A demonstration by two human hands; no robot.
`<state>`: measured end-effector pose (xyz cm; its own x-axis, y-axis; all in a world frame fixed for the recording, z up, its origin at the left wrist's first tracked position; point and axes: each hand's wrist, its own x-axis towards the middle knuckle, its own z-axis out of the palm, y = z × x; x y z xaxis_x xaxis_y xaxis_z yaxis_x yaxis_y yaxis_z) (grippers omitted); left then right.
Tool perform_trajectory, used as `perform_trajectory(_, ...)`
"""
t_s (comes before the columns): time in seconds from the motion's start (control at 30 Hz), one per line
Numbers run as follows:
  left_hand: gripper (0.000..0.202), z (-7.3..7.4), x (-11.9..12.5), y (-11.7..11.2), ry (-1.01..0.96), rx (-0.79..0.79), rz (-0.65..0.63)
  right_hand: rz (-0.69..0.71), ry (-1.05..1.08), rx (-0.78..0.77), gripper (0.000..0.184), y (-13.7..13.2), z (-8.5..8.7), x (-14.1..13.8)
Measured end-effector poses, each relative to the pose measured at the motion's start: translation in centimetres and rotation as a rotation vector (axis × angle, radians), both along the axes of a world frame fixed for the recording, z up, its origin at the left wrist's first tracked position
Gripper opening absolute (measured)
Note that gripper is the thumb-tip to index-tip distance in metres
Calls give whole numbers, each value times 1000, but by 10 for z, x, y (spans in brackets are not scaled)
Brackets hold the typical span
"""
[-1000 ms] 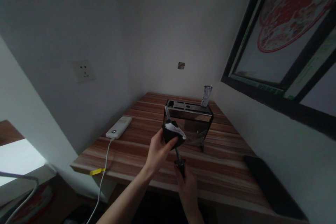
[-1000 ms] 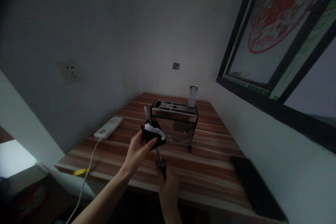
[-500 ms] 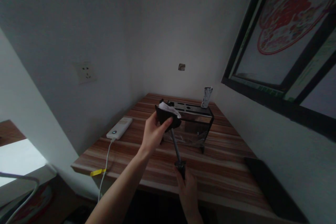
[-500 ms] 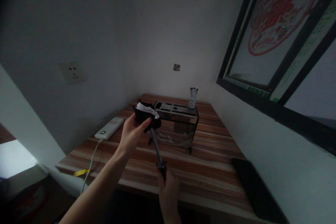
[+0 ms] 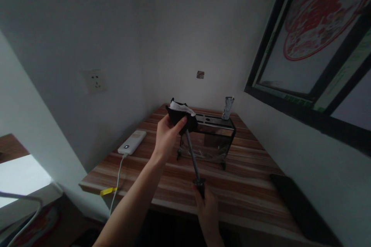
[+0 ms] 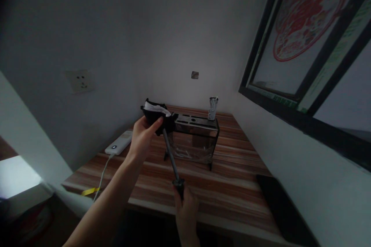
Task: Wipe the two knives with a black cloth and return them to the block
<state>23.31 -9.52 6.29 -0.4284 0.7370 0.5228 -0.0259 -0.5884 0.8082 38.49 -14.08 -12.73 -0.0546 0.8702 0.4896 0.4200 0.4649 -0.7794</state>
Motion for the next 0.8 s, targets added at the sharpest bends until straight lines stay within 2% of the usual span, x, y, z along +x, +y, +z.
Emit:
perform_trajectory(0.3, 32, 0, 9, -11, -25, -19, -40, -26, -5, -44, 46, 0, -4, -2)
perform_trajectory(0.43, 33, -4, 12, -14, -10, -28, -42, -39, -23, -52, 47, 0, -5, -1)
perform_trajectory(0.57, 34, -18, 18, -16, 90, -82, -47, -51, -25, -73, 48, 1, -5, -1)
perform_trajectory(0.8, 31, -55, 32, -23, 164, -179, -68, -28, 26, -62, 44, 1, -3, 1)
